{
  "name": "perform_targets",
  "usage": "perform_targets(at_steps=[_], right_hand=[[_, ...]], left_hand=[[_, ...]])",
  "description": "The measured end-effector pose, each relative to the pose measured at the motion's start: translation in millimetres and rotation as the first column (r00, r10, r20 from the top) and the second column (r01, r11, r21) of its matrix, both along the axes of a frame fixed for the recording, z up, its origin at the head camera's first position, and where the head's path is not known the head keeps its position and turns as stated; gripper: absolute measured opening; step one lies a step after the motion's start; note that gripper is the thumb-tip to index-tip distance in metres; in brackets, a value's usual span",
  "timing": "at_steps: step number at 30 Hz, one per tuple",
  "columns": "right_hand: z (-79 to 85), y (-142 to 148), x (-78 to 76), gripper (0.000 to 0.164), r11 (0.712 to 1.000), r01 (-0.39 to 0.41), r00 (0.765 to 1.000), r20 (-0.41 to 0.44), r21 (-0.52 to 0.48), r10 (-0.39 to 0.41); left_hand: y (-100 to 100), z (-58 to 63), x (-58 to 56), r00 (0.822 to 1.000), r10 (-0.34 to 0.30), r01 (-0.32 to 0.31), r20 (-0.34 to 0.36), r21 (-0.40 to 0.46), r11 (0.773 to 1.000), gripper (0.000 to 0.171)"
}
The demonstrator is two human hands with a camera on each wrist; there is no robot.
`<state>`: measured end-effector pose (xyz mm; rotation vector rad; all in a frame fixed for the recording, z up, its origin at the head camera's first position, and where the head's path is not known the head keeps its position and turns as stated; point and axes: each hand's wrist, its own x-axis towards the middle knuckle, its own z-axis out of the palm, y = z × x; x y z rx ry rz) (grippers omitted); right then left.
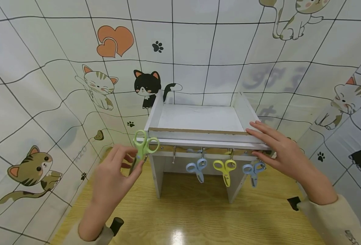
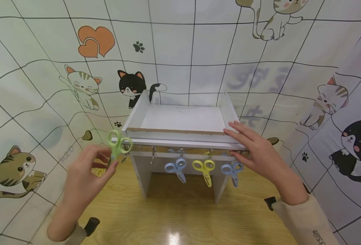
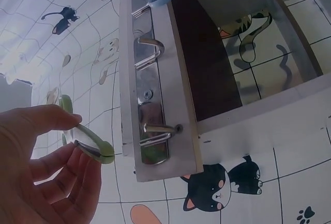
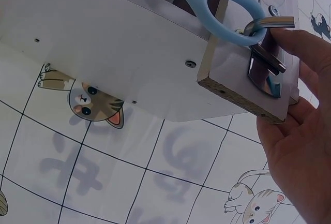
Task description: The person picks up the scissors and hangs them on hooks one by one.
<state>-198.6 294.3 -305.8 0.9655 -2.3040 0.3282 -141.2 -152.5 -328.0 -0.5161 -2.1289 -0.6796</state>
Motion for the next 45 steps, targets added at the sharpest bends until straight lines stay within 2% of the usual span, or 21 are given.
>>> perform_targets(at_steps=[6, 17, 26, 33, 38, 45], right_hand=[[-0.6, 0.2, -1.4, 0.057, 0.999, -0.026, 1.000, 0.005, -0.021, 0.026], [-2.0, 0.0, -3.5, 0.063, 1.000, -0.025, 0.999, -0.029, -0.012, 0.025], [-2.3, 0.2, -2.2, 0.059, 1.000, -0.006, 1.000, -0.005, -0.007, 0.006], [-3.4, -0.2, -3.8, 0.063, 0.999, -0.030, 1.000, 0.000, -0.026, 0.030], [-4.1, -0.4, -4.9, 0.065, 0.998, -0.046, 0.999, -0.012, -0.035, 0.046], [-4.0, -0.6, -3.6, 0.064, 0.999, -0.028, 1.000, -0.011, -0.035, 0.027]], left_hand=[[11.2, -12.5, 2.6, 0.998, -0.060, 0.060, 0.013, -0.017, 0.998, 0.034], [22.2, -34.8, 4.4, 0.994, -0.083, 0.084, 0.075, -0.009, 0.996, 0.035], [29.6, -49.8, -0.2, 1.000, -0.021, 0.022, 0.011, -0.064, 0.998, 0.031], [32.0, -63.1, -5.3, 0.999, -0.014, 0.016, 0.050, -0.042, 0.999, 0.032], [32.9, -70.1, -8.8, 0.999, 0.018, -0.017, 0.032, -0.055, 0.998, 0.032], [34.5, -79.2, -12.2, 0.999, 0.040, -0.039, 0.002, -0.052, 0.998, 0.033]])
